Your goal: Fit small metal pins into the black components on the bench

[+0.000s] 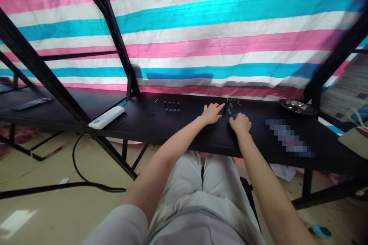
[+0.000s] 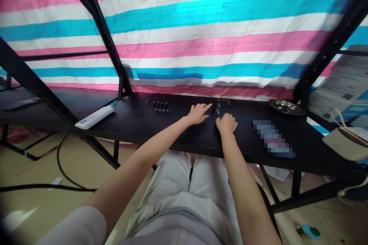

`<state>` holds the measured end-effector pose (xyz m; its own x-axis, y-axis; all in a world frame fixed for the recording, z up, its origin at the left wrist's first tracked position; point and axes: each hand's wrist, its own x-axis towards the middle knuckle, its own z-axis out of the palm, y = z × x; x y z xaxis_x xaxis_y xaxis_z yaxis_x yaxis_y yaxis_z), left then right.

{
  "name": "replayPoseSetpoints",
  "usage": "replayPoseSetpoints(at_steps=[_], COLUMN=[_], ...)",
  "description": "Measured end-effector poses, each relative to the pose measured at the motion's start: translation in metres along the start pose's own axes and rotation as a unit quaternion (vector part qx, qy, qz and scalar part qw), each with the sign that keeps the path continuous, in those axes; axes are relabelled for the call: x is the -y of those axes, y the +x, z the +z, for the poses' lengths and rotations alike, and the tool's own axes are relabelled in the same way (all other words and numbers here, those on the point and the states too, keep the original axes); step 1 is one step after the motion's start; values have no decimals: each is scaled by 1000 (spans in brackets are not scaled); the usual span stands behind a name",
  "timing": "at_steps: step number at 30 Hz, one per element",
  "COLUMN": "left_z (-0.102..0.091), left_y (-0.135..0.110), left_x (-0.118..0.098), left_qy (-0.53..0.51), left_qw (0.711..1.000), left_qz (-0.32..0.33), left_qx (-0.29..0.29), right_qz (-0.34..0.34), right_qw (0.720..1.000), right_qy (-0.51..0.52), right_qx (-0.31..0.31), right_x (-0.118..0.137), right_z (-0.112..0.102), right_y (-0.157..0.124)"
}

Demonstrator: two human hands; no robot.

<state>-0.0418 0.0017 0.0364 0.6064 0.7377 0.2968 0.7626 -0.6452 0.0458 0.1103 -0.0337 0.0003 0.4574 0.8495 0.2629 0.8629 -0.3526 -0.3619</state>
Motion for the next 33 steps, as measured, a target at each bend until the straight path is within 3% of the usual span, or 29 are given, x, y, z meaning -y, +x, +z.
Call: replayPoseSetpoints(at_steps=[5,10,18,24,33], left_z=[28,39,32,17,10], left_y=[14,21,19,-7,-43], left_x=[-7,-9,-4,15,22], left_qy=[-1,15,34,-21,-123], left_qw=[999,998,994,993,971], left_qz=[-32,-25,-9,-9,-103], left_qx=[-31,-50,-107,-118,-175], right_qz=[-4,-4,7,25,63], right_qw=[1000,1000,999,998,995], right_qy=[-4,-1,19,40,62], right_qx=[3,4,33,43,41], right_x=[-1,0,-1,0,8], right_z=[3,6,12,17,21], right_y=[2,5,14,22,35])
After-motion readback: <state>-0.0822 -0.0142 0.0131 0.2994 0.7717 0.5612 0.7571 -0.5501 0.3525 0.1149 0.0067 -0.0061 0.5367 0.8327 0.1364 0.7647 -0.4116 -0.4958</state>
